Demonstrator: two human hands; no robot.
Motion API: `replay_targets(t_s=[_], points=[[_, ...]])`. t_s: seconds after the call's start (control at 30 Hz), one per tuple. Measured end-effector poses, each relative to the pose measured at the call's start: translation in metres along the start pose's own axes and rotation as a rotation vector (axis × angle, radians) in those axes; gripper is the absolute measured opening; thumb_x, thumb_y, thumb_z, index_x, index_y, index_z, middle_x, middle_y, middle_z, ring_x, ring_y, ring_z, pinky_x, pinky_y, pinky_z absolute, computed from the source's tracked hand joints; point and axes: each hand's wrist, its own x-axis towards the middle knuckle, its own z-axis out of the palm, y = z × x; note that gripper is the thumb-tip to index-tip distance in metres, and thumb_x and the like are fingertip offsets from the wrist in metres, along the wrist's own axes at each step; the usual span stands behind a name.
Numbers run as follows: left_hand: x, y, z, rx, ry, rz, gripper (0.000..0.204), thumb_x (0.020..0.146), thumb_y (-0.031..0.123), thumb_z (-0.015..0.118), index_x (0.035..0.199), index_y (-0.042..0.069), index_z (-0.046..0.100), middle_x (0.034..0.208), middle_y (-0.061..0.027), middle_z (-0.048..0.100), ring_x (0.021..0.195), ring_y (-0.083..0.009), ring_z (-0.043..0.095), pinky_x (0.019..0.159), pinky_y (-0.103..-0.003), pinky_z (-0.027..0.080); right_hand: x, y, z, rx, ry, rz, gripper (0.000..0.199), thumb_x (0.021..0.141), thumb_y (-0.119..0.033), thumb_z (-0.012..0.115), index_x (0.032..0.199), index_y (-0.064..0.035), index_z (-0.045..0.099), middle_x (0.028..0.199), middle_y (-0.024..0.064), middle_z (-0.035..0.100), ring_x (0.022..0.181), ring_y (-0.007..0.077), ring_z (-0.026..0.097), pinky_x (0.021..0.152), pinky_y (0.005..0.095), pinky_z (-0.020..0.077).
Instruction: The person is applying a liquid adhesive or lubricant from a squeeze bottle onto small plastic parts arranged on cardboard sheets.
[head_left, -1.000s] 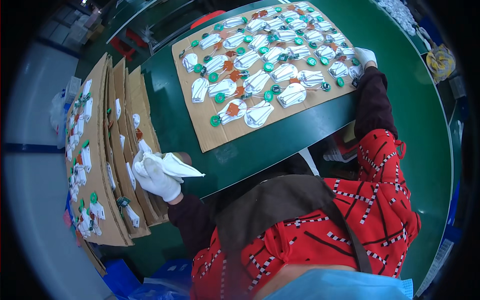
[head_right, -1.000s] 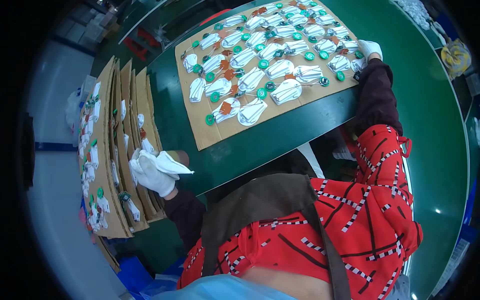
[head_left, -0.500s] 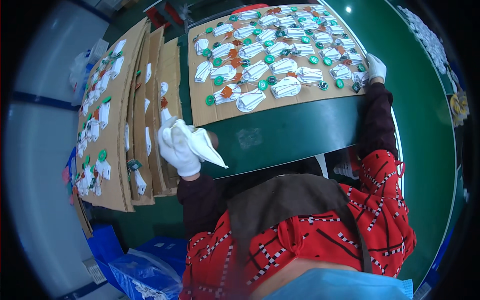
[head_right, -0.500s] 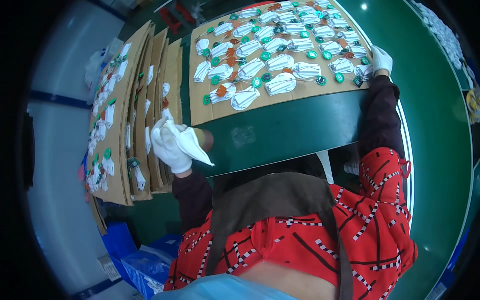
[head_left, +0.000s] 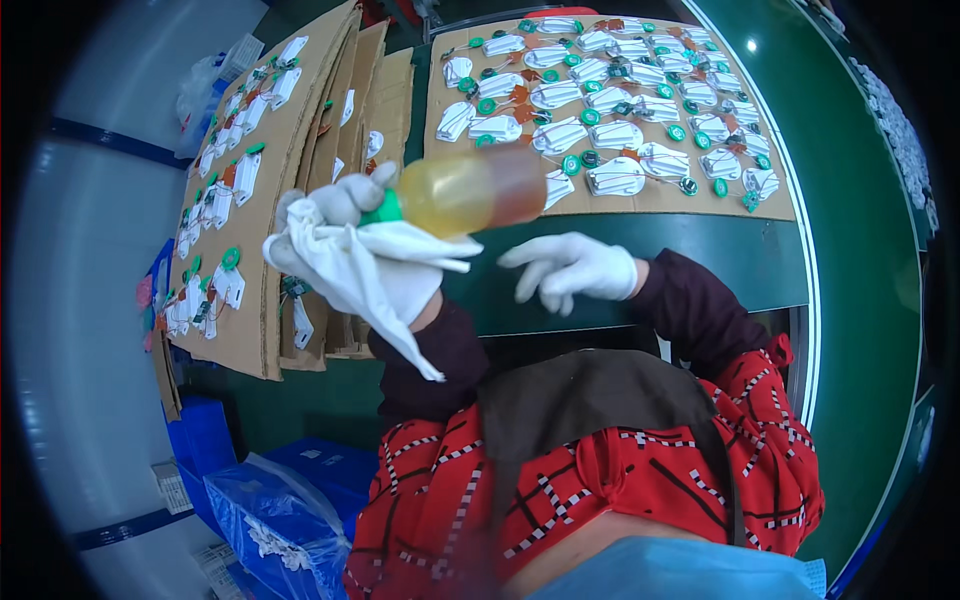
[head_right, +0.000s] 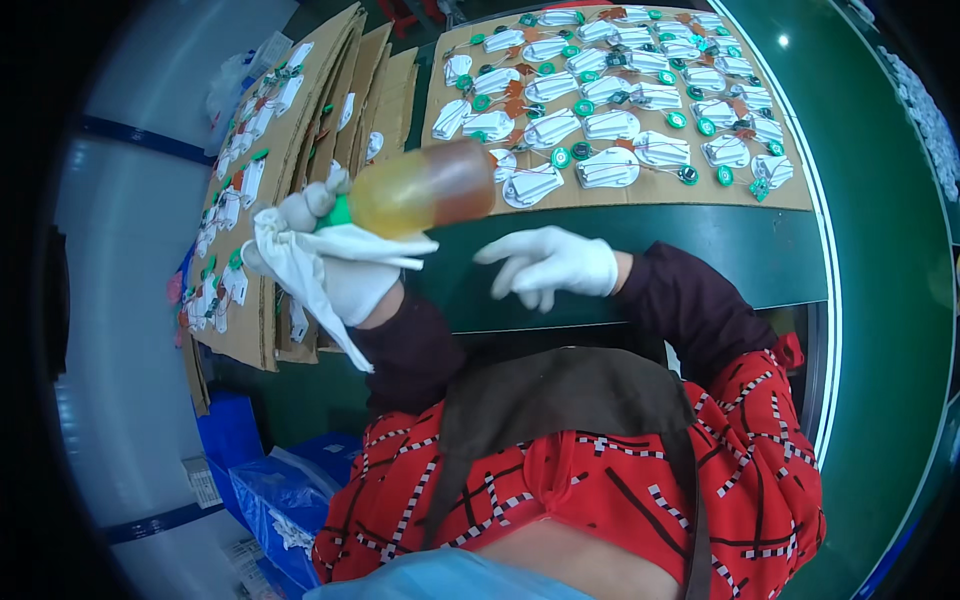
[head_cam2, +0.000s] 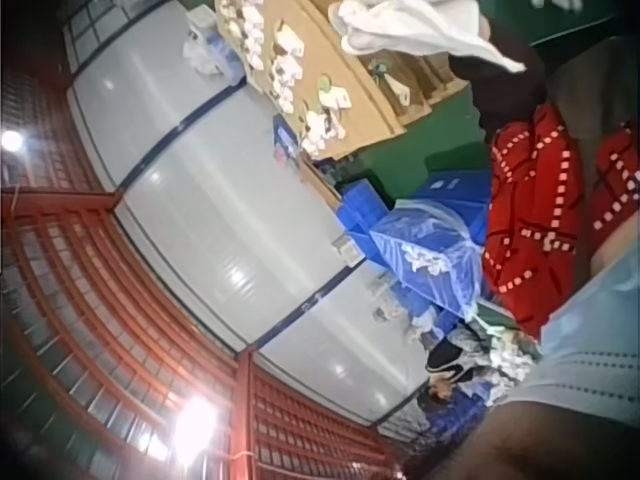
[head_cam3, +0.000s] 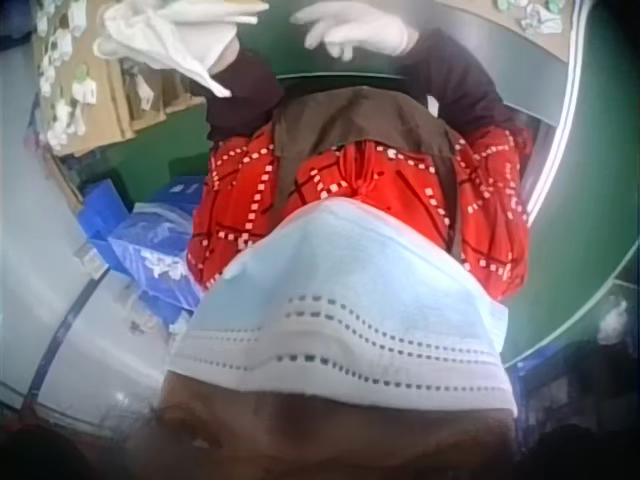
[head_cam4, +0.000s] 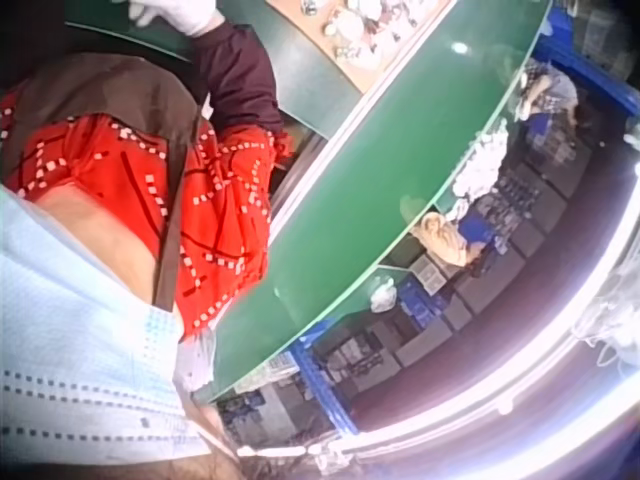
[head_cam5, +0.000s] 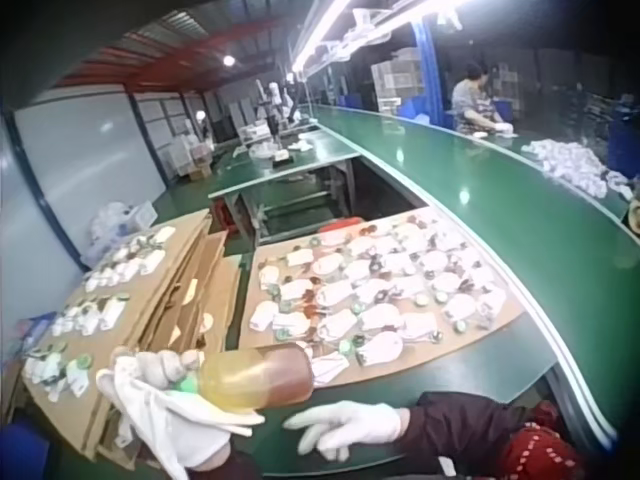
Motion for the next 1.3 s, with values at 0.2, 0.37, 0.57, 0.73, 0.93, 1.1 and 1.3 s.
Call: replay_targets(t_s=[0.2,0.37,0.57,0.73,0.93,1.1,1.3], points=[[-0.052,-0.047,0.021,0.880,-0.134,0.197,0.022,0.091,0.023,0.054,0.091,0.000,0.052,0.083,-0.0090,0.059,0.069,-0.0178,0.057,0.077,-0.030,0.046,0.018,0.005,0.015,0.706,-0.019,-0.427,0.096,0.073,-0.062,0.067,0.142,-0.0108,0.023,0.137,0.0120,0.041,0.118,0.0288,0.049,0.094,0.0450,0.0465],[-0.107,-0.059,-0.027,0.773,-0.184,0.035,0.040,0.093,0.037,0.052,0.101,-0.002,0.059,0.099,-0.0134,0.060,0.091,-0.0241,0.059,0.082,-0.034,0.045,0.013,0.000,-0.005,0.710,0.335,-0.628,0.079,0.079,-0.055,0.065,0.135,-0.0106,0.034,0.132,0.0094,0.046,0.124,0.0270,0.043,0.105,0.0442,0.0332],[-0.104,-0.038,-0.036,0.908,-0.238,-0.245,0.038,0.087,0.032,0.063,0.103,-0.003,0.062,0.096,-0.0122,0.061,0.086,-0.0214,0.060,0.076,-0.030,0.046,0.002,0.013,-0.022,0.545,0.543,-0.765,0.067,0.082,-0.040,0.067,0.133,-0.0079,0.039,0.133,0.0078,0.046,0.127,0.0245,0.040,0.110,0.0392,0.0255],[-0.098,-0.022,-0.049,1.040,-0.289,-0.491,0.027,0.084,0.023,0.067,0.097,-0.001,0.064,0.082,-0.0062,0.065,0.072,-0.0108,0.058,0.066,-0.025,0.047,0.003,0.019,-0.025,0.454,0.632,-0.740,0.066,0.082,-0.036,0.067,0.134,-0.0081,0.037,0.134,0.0081,0.045,0.128,0.0246,0.040,0.110,0.0404,0.0253],[-0.096,-0.014,-0.051,1.133,-0.425,-0.583,0.026,0.081,0.026,0.070,0.072,0.005,0.058,0.060,-0.0068,0.054,0.051,-0.0185,0.052,0.048,-0.030,0.040,0.003,0.016,-0.024,0.418,0.610,-0.659,0.070,0.081,-0.036,0.069,0.135,-0.0075,0.036,0.134,0.0103,0.045,0.127,0.0281,0.041,0.108,0.0427,0.0296],[-0.102,-0.015,-0.047,1.174,-0.538,-0.626,0.028,0.086,0.033,0.064,0.081,0.005,0.059,0.064,-0.0102,0.055,0.054,-0.0251,0.055,0.050,-0.033,0.042,0.006,0.007,-0.018,0.453,0.594,-0.626,0.068,0.081,-0.037,0.067,0.134,-0.0070,0.036,0.129,0.0140,0.048,0.122,0.0306,0.047,0.102,0.0443,0.0374],[-0.110,-0.019,-0.043,1.211,-0.603,-0.479,0.017,0.087,0.021,0.061,0.085,0.004,0.060,0.065,-0.0114,0.056,0.057,-0.0273,0.055,0.053,-0.033,0.043,0.004,0.004,-0.022,0.489,0.665,-0.645,0.059,0.085,-0.031,0.064,0.132,-0.0077,0.039,0.126,0.0129,0.050,0.119,0.0289,0.049,0.100,0.0427,0.0408]])
